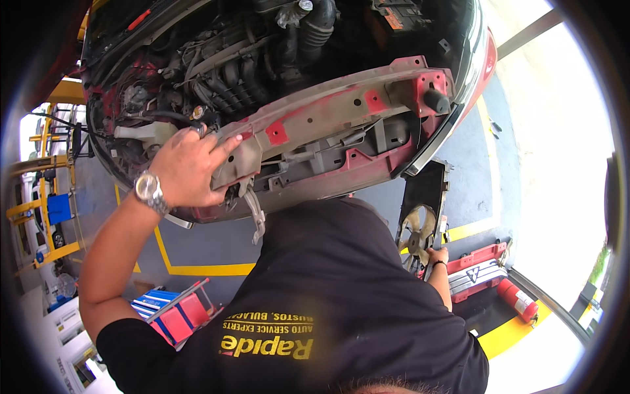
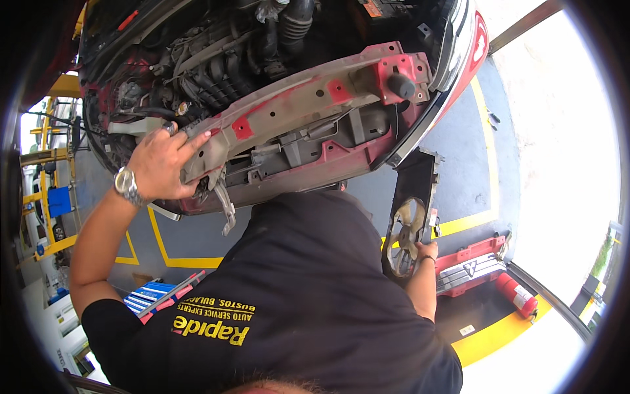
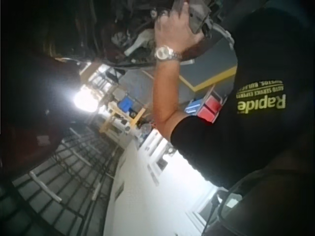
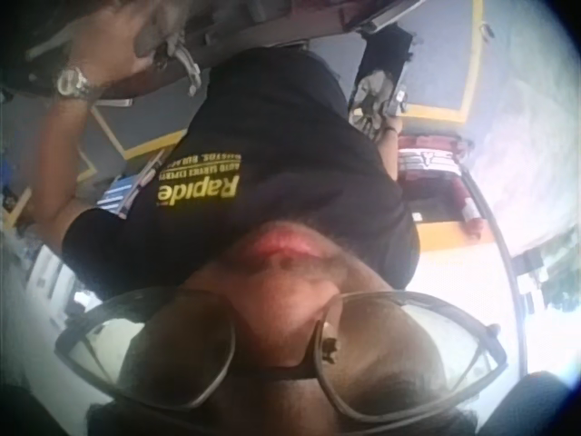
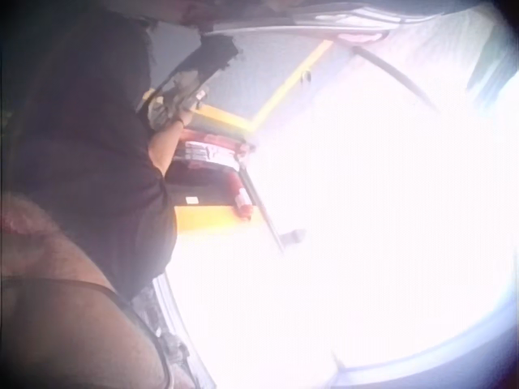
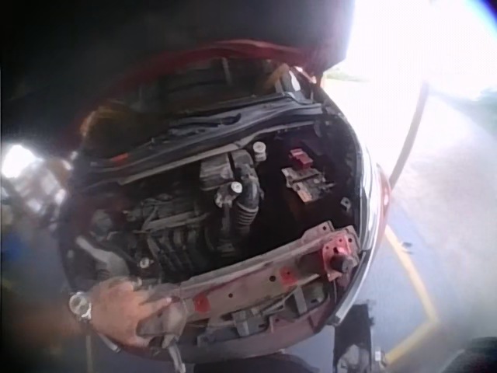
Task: The person removes a car fan assembly from the floor, positions it into the front of a red car's engine bay, and secures it by hand. They then connect an electrical plug to the fan and adjust the front support beam.
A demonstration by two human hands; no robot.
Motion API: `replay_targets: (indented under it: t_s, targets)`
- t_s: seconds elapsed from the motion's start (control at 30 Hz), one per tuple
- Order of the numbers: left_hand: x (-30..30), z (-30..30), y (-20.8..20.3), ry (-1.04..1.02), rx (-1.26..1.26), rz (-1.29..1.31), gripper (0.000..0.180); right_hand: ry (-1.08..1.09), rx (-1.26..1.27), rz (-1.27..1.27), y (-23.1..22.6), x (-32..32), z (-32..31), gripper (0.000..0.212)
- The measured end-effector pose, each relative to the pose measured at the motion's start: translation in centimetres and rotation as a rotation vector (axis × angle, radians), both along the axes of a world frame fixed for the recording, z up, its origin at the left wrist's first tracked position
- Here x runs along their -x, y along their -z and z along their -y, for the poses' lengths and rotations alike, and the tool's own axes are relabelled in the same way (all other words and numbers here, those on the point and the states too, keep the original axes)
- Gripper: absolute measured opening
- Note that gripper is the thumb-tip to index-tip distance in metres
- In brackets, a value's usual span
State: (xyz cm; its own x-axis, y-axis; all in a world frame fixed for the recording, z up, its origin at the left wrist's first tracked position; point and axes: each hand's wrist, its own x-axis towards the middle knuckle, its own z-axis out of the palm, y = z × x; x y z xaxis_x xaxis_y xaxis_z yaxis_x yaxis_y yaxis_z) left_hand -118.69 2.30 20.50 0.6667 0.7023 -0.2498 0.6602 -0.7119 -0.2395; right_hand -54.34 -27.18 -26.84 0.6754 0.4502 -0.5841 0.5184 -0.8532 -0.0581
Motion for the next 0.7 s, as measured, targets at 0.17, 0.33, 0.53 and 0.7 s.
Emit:
replay_targets:
  t_s: [0.17,0.33,0.53,0.7]
  targets:
    - [-0.6,2.5,1.1,-0.06,0.009,0.009,0.091,-0.008,0.028,-0.003,-1.0,0.0,-0.1,0.082]
    - [-0.9,4.8,1.9,-0.138,0.014,0.049,0.089,0.064,0.093,-0.006,-3.0,0.1,-1.2,0.081]
    - [-0.7,6.8,2.5,-0.166,0.035,0.027,0.087,0.093,0.114,-0.124,-6.1,-0.2,-3.5,0.089]
    - [0.1,7.0,3.0,-0.112,0.044,0.076,0.086,0.156,0.006,-0.255,-6.8,-1.0,-5.3,0.082]
